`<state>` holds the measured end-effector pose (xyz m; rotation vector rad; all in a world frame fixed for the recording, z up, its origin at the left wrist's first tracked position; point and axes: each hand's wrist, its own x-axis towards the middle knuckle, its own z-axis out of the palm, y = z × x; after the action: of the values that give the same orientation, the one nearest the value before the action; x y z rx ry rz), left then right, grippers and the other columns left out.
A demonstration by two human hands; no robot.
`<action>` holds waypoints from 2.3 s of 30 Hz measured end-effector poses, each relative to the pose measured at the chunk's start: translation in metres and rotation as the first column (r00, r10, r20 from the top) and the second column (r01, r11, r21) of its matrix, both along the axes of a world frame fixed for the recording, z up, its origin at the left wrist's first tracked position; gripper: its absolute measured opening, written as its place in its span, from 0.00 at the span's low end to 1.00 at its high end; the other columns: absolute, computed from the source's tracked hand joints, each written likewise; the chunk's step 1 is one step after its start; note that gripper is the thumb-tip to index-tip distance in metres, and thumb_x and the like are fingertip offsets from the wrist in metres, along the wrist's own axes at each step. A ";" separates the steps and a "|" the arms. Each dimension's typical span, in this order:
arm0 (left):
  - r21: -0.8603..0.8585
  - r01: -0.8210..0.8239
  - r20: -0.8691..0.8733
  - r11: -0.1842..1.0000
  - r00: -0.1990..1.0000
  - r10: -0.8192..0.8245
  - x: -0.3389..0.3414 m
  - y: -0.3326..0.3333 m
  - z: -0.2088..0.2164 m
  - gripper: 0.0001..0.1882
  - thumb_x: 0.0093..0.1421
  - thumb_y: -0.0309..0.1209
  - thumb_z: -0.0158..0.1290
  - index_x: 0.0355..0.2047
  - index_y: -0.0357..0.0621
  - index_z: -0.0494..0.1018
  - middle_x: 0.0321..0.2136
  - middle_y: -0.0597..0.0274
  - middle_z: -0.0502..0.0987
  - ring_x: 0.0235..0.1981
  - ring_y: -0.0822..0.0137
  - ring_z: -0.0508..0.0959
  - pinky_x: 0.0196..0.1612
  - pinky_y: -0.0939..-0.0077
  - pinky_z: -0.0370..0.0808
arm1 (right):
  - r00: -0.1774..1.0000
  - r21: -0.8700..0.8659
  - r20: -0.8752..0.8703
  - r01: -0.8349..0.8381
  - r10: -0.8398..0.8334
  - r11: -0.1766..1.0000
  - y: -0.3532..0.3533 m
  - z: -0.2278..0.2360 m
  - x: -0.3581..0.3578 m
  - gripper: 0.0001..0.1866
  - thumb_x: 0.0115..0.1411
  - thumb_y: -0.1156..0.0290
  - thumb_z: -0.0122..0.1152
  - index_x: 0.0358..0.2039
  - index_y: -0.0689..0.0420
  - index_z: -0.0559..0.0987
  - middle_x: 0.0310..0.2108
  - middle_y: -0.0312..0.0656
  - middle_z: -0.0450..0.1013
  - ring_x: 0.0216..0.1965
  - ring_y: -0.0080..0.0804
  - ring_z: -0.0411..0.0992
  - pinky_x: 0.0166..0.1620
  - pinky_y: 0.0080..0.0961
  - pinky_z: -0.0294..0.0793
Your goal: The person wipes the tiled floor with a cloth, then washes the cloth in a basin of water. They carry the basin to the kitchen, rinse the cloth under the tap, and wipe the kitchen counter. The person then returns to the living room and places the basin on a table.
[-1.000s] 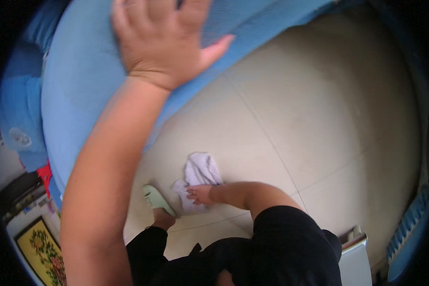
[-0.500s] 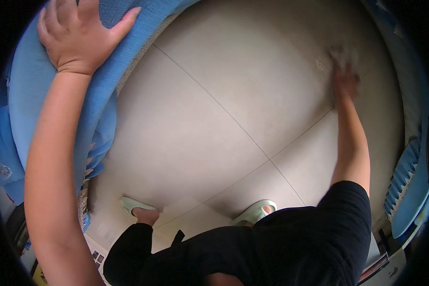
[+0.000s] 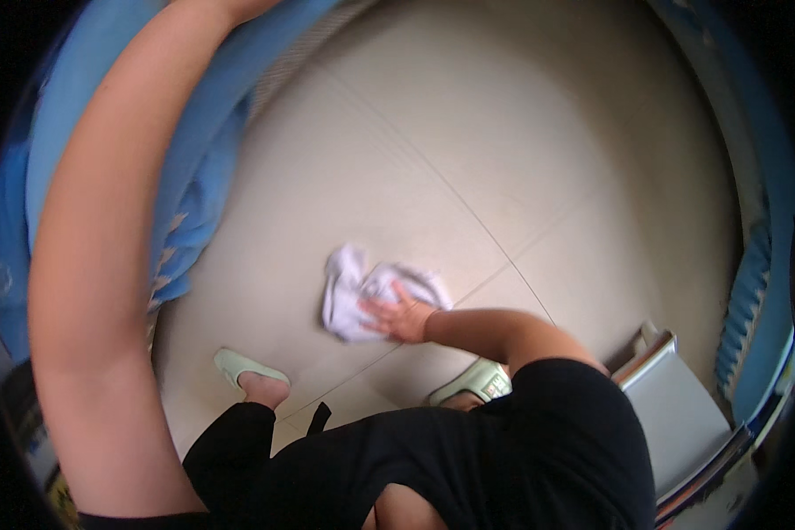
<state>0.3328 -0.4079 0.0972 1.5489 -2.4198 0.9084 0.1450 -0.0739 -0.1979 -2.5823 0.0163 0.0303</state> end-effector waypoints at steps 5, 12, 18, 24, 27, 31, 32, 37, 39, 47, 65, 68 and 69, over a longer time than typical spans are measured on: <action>0.264 0.018 -0.114 0.964 0.993 0.012 0.074 0.093 0.033 0.44 0.42 0.57 0.55 0.56 0.46 0.58 0.56 0.53 0.59 0.57 0.51 0.57 0.57 0.55 0.50 | 0.962 0.260 -0.217 0.223 -0.169 0.939 -0.068 -0.044 0.045 0.24 0.58 0.52 0.39 0.57 0.38 0.59 0.61 0.35 0.50 0.62 0.51 0.43 0.58 0.64 0.30; 0.258 -0.287 0.041 0.922 0.957 0.287 0.303 0.259 0.048 0.44 0.39 0.58 0.55 0.54 0.48 0.61 0.54 0.57 0.62 0.56 0.54 0.60 0.54 0.57 0.54 | 0.157 -0.556 0.017 0.822 -0.987 0.121 -0.298 -0.049 -0.017 0.29 0.56 0.55 0.43 0.59 0.42 0.55 0.60 0.44 0.50 0.62 0.43 0.45 0.54 0.60 0.50; 0.198 -0.230 -0.136 0.953 0.956 0.260 0.318 0.261 0.020 0.50 0.34 0.60 0.56 0.52 0.36 0.61 0.51 0.41 0.61 0.52 0.45 0.61 0.56 0.57 0.52 | 0.146 -0.574 -0.112 0.798 -0.983 0.184 -0.322 -0.062 0.142 0.30 0.58 0.47 0.37 0.60 0.43 0.54 0.62 0.38 0.48 0.63 0.39 0.43 0.52 0.67 0.44; 0.129 -0.212 -0.150 0.969 0.962 0.230 0.305 0.236 0.017 0.54 0.30 0.64 0.55 0.51 0.33 0.62 0.49 0.39 0.62 0.48 0.45 0.64 0.52 0.58 0.55 | 0.706 -0.130 -0.178 0.674 -0.686 0.727 -0.175 -0.027 0.390 0.30 0.60 0.53 0.36 0.60 0.56 0.51 0.61 0.47 0.47 0.63 0.37 0.43 0.61 0.39 0.44; -0.021 -0.075 -0.109 0.997 0.991 0.073 0.319 0.218 0.005 0.51 0.31 0.63 0.55 0.49 0.34 0.64 0.48 0.40 0.63 0.47 0.46 0.65 0.51 0.58 0.56 | 0.752 0.146 -0.193 0.657 -0.631 0.739 -0.077 0.001 0.426 0.27 0.61 0.57 0.37 0.59 0.54 0.54 0.61 0.44 0.48 0.62 0.37 0.45 0.60 0.39 0.45; -0.134 0.028 -0.133 0.991 0.990 -0.046 0.319 0.205 0.006 0.46 0.34 0.62 0.54 0.47 0.37 0.67 0.47 0.41 0.65 0.46 0.46 0.66 0.49 0.58 0.58 | 0.826 0.315 -0.191 0.563 -0.531 0.764 -0.021 0.000 0.398 0.23 0.61 0.61 0.37 0.56 0.51 0.59 0.60 0.40 0.50 0.61 0.35 0.48 0.59 0.42 0.47; -0.150 0.026 -0.153 0.988 0.987 -0.049 0.313 0.201 0.006 0.45 0.35 0.62 0.53 0.46 0.38 0.67 0.47 0.42 0.65 0.46 0.46 0.66 0.49 0.57 0.58 | 0.914 0.082 -0.159 0.389 -0.373 0.918 -0.026 -0.011 0.382 0.21 0.61 0.61 0.37 0.55 0.50 0.61 0.60 0.39 0.51 0.60 0.33 0.48 0.58 0.45 0.47; -0.058 -0.094 -0.422 0.994 0.904 0.061 0.275 0.200 0.025 0.39 0.43 0.59 0.49 0.48 0.41 0.66 0.49 0.46 0.65 0.49 0.50 0.65 0.51 0.59 0.57 | 0.979 -0.116 -0.199 0.016 -0.039 0.993 -0.012 0.008 0.271 0.17 0.58 0.61 0.39 0.48 0.41 0.70 0.56 0.29 0.57 0.58 0.26 0.51 0.51 0.55 0.53; -0.060 -0.098 -0.368 0.993 0.927 0.070 0.276 0.199 0.021 0.42 0.44 0.64 0.46 0.52 0.46 0.63 0.52 0.54 0.63 0.53 0.57 0.63 0.55 0.60 0.53 | 0.919 0.008 -0.390 -0.064 0.062 0.998 0.017 0.032 0.231 0.16 0.57 0.62 0.43 0.46 0.38 0.72 0.56 0.24 0.58 0.57 0.24 0.53 0.51 0.52 0.54; 0.024 0.035 -0.524 0.999 0.851 -0.018 0.267 0.202 0.029 0.36 0.46 0.56 0.51 0.52 0.49 0.63 0.53 0.55 0.62 0.53 0.58 0.62 0.53 0.60 0.56 | 0.424 0.406 -0.890 0.905 -0.167 0.129 0.079 0.109 0.141 0.21 0.49 0.73 0.45 0.45 0.59 0.71 0.35 0.43 0.73 0.36 0.29 0.71 0.40 0.24 0.70; -0.173 -0.034 -0.177 0.984 0.984 0.003 0.259 0.209 0.024 0.33 0.52 0.52 0.47 0.55 0.50 0.60 0.54 0.58 0.63 0.54 0.58 0.64 0.53 0.61 0.59 | -0.742 0.315 -0.577 0.182 -0.341 -0.931 0.288 0.188 -0.046 0.27 0.51 0.73 0.49 0.53 0.62 0.61 0.42 0.50 0.68 0.39 0.36 0.69 0.43 0.28 0.70; -0.170 0.023 -0.137 0.985 0.989 -0.046 0.267 0.202 0.018 0.30 0.54 0.48 0.47 0.55 0.48 0.59 0.54 0.57 0.63 0.53 0.58 0.64 0.53 0.63 0.61 | -0.985 -0.109 -0.167 0.050 -0.031 -0.993 0.355 0.108 -0.041 0.30 0.54 0.63 0.53 0.56 0.61 0.58 0.54 0.58 0.54 0.55 0.48 0.57 0.56 0.35 0.56; -0.169 0.040 -0.121 0.985 0.991 -0.061 0.266 0.200 0.020 0.30 0.55 0.47 0.48 0.55 0.48 0.59 0.54 0.57 0.63 0.53 0.58 0.65 0.53 0.64 0.61 | -0.966 -0.080 -0.258 0.002 0.019 -0.997 0.373 0.067 -0.032 0.34 0.54 0.56 0.53 0.58 0.56 0.56 0.60 0.58 0.43 0.60 0.51 0.47 0.60 0.38 0.48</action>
<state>0.5983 -0.2082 0.1173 1.4345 -2.2245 0.9468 0.1132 0.2991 -0.1306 0.1347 2.7864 -0.6786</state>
